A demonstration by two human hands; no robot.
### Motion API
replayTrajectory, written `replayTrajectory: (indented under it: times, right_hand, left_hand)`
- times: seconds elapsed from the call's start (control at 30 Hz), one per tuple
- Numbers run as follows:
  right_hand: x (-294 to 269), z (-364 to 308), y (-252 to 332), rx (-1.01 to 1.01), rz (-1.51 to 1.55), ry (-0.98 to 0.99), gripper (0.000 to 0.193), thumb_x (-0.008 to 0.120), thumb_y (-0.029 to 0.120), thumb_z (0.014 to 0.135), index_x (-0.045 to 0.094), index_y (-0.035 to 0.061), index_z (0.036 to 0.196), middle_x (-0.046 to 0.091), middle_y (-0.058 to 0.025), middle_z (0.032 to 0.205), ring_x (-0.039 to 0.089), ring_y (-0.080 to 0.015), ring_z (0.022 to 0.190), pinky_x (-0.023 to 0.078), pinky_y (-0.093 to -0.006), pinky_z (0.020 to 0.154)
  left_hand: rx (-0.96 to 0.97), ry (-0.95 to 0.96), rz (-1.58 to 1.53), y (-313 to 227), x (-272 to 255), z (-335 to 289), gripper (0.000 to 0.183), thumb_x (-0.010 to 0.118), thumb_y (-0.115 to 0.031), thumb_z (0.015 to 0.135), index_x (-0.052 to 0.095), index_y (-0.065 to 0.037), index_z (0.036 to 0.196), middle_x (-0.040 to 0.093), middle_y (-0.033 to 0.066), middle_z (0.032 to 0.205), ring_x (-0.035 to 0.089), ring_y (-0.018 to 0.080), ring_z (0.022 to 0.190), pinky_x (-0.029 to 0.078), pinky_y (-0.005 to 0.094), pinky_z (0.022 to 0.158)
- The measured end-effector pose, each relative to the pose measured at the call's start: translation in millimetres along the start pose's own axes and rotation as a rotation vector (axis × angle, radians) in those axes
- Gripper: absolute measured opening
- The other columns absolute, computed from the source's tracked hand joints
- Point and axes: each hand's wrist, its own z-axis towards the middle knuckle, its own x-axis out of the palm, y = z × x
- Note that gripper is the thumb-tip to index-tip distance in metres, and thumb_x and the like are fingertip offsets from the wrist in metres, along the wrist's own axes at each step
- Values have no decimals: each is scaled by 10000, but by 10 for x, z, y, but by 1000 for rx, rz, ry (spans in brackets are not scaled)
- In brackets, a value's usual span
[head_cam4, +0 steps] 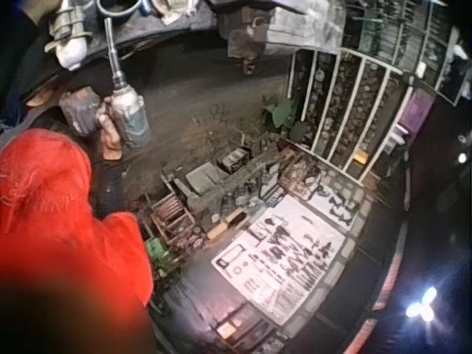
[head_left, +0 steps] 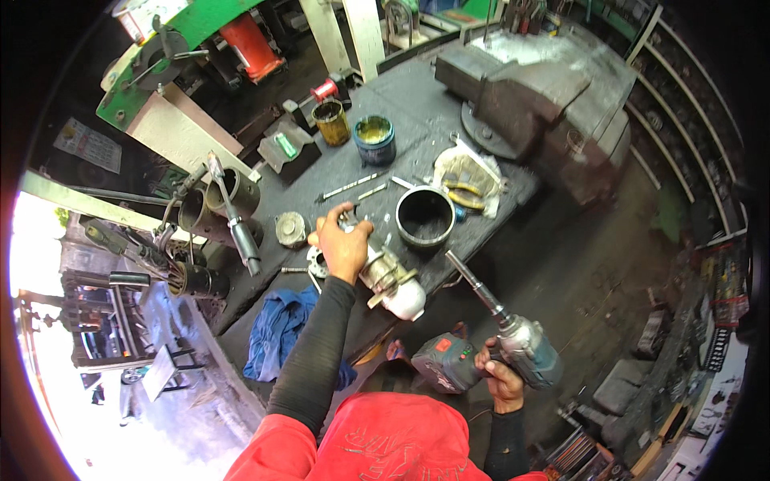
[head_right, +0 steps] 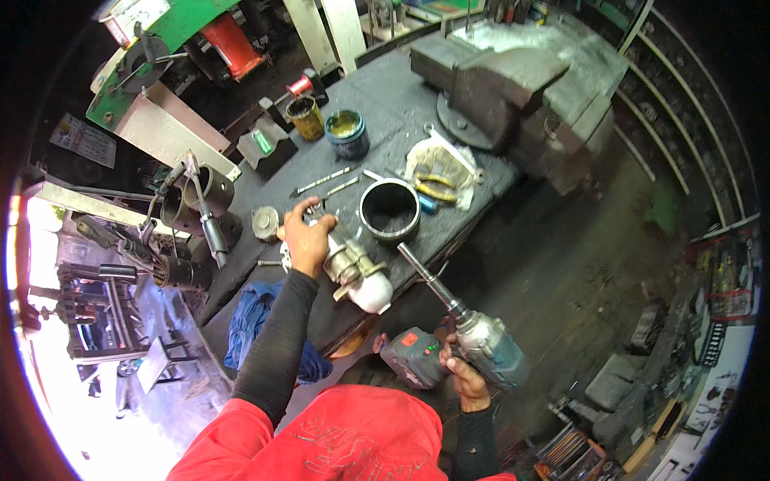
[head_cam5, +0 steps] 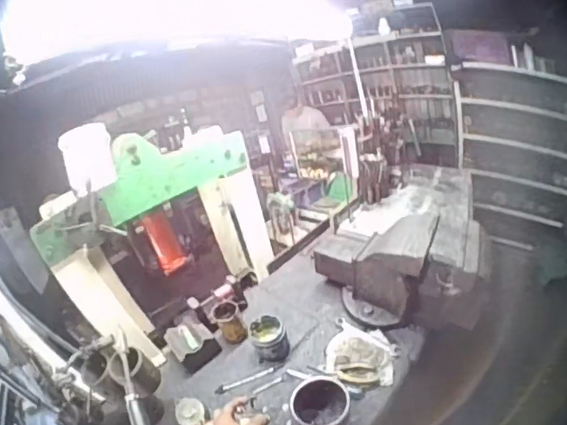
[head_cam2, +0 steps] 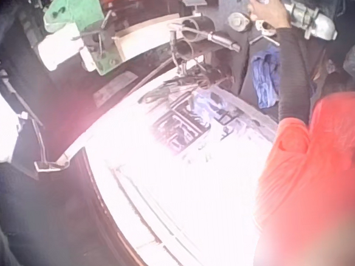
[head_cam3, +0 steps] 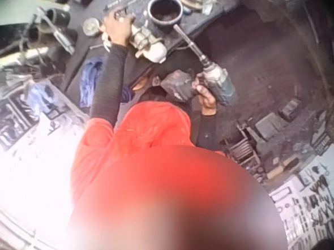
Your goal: The person disassembles a motor, uses a power drill to remove a component, cleans parts with a cloth, and reassembles the motor with small internal pieces.
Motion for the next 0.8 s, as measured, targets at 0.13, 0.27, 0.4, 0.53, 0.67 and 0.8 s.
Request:
replayTrajectory:
  times: [0.13,0.27,0.4,0.53,0.67,0.8]
  right_hand:
    - [326,409,1009,-164,-314,-16,603,803,166,804,579,-4,1337,621,-58,954,599,-186,890,479,-333,807]
    - [572,1493,1689,-409,-487,101,629,769,186,856,548,-38,1401,597,-34,982,561,-150,886,442,-299,821]
    - [860,3044,1948,-508,-623,302,527,693,106,919,618,-63,1413,616,-24,1007,561,-137,911,432,-287,843]
    - [1288,4433,1794,-558,-557,384,506,737,66,843,677,-68,1327,670,-30,965,624,-141,864,492,-293,813]
    - [1619,5360,1537,-485,-584,474,450,708,112,855,709,-47,1276,676,-47,957,628,-160,846,510,-306,803]
    - [1730,5946,1220,-357,-502,678,370,713,55,862,728,-16,1225,688,-36,967,641,-152,850,520,-314,796]
  left_hand:
    - [-1,-40,-33,-69,-5,-54,551,832,-201,673,757,-130,1215,582,157,1170,471,369,1215,397,451,1111]
    - [15,-95,-115,-140,-40,-114,568,846,-145,662,729,-111,1218,551,154,1233,455,368,1249,386,458,1130]
    - [2,-213,-5,-236,-52,-195,600,875,-137,684,698,-106,1257,510,176,1330,423,389,1308,364,500,1152]
    - [-54,-385,71,-207,-23,-266,683,881,-222,783,628,-108,1407,509,179,1419,429,384,1337,370,483,1153]
    - [-293,-480,-201,-67,-25,-557,516,750,-200,998,578,-32,1455,560,190,1375,540,308,1229,454,423,1069]
    - [-565,-527,-541,-14,-76,-994,394,627,-215,1104,583,-23,1445,645,43,1182,606,119,1000,523,283,855]
